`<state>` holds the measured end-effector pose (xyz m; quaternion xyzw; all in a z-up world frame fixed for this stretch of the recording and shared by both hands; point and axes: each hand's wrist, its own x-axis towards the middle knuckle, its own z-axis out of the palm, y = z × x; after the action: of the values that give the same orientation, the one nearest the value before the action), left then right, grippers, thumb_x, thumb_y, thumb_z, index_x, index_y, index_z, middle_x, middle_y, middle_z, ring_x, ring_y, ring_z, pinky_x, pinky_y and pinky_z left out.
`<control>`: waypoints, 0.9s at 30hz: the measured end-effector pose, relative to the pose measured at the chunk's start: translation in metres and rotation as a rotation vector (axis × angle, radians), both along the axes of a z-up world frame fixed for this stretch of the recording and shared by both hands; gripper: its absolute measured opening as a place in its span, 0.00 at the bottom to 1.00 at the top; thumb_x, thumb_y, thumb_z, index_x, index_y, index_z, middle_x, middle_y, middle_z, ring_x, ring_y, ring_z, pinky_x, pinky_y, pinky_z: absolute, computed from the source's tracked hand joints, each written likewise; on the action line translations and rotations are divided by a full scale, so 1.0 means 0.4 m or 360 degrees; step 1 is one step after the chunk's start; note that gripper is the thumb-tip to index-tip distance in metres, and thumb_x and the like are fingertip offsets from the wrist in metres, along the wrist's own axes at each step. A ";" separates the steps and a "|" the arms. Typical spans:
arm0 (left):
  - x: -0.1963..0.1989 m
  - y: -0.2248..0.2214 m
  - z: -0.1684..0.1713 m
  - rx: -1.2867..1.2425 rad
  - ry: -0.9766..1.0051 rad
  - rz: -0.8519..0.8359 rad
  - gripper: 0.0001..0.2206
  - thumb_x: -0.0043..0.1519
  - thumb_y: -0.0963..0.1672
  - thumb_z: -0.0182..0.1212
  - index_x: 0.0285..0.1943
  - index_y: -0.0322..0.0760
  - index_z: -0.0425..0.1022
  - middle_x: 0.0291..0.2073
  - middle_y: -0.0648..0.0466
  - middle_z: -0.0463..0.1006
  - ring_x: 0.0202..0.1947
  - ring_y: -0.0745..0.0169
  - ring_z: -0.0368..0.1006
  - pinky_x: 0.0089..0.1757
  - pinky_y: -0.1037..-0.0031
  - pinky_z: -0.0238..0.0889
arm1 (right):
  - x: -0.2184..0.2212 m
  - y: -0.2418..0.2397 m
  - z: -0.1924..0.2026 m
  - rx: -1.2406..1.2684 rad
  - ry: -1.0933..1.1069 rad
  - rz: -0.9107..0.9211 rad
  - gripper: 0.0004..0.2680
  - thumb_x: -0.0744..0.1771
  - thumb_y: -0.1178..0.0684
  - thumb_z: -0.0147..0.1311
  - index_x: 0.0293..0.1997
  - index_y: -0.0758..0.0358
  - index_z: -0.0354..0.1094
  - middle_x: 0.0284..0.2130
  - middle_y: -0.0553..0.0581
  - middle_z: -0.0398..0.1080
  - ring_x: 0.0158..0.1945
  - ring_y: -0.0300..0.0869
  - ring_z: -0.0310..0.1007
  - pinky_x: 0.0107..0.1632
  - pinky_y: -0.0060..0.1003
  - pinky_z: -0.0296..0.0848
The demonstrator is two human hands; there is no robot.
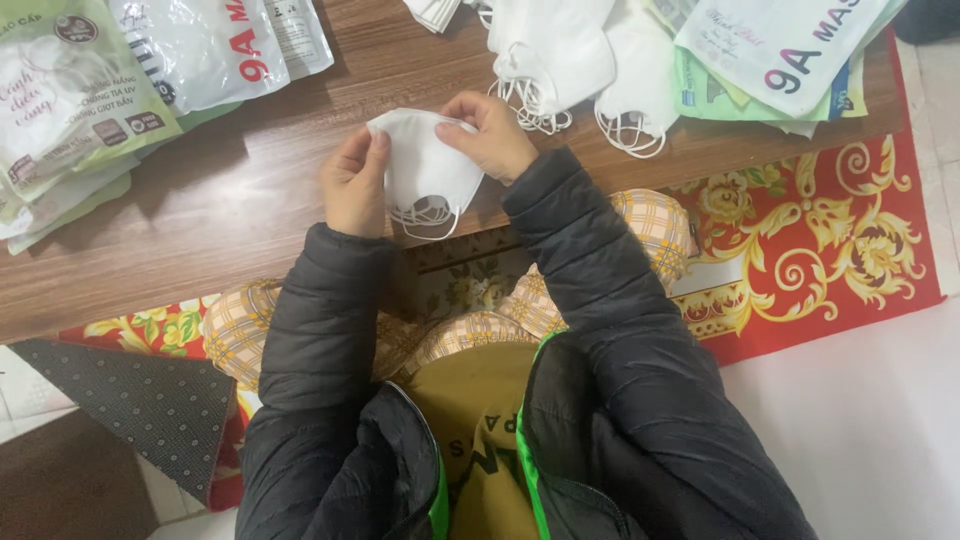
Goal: Inspecting and stacking white face masks on a wooden table
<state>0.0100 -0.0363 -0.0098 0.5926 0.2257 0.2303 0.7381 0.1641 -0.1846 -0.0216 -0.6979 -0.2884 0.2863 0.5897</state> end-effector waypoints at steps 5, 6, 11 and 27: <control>-0.004 -0.002 -0.005 0.0059 0.0016 -0.0012 0.12 0.66 0.43 0.61 0.55 0.29 0.77 0.45 0.47 0.82 0.43 0.66 0.77 0.47 0.80 0.70 | 0.009 -0.001 -0.003 0.0016 0.0011 -0.0006 0.05 0.66 0.58 0.58 0.43 0.65 0.72 0.36 0.56 0.77 0.35 0.35 0.76 0.38 0.26 0.78; -0.004 0.000 -0.012 0.0022 -0.0001 -0.0005 0.12 0.66 0.42 0.60 0.55 0.29 0.77 0.45 0.48 0.82 0.42 0.67 0.76 0.47 0.81 0.70 | 0.022 0.000 0.000 -0.0077 -0.0169 -0.0053 0.05 0.65 0.57 0.60 0.42 0.62 0.73 0.36 0.55 0.77 0.36 0.37 0.77 0.41 0.30 0.80; -0.005 0.004 -0.015 -0.0020 -0.0038 0.0008 0.10 0.67 0.41 0.60 0.54 0.29 0.77 0.45 0.50 0.81 0.42 0.69 0.75 0.47 0.82 0.69 | 0.132 -0.049 -0.032 -0.0359 -0.0871 -0.0751 0.05 0.65 0.54 0.61 0.42 0.54 0.73 0.35 0.47 0.78 0.35 0.37 0.75 0.40 0.31 0.75; -0.005 0.011 -0.019 -0.0096 -0.0037 0.0001 0.10 0.66 0.41 0.61 0.53 0.31 0.78 0.44 0.49 0.82 0.42 0.66 0.77 0.48 0.79 0.72 | 0.239 -0.123 -0.085 -0.1114 -0.1450 -0.1312 0.18 0.58 0.53 0.73 0.49 0.53 0.70 0.47 0.51 0.71 0.52 0.49 0.67 0.55 0.47 0.67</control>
<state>0.0080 -0.0319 -0.0175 0.5674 0.2241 0.2305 0.7581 0.2598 -0.2337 -0.0558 -0.9493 -0.1096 -0.2050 0.2118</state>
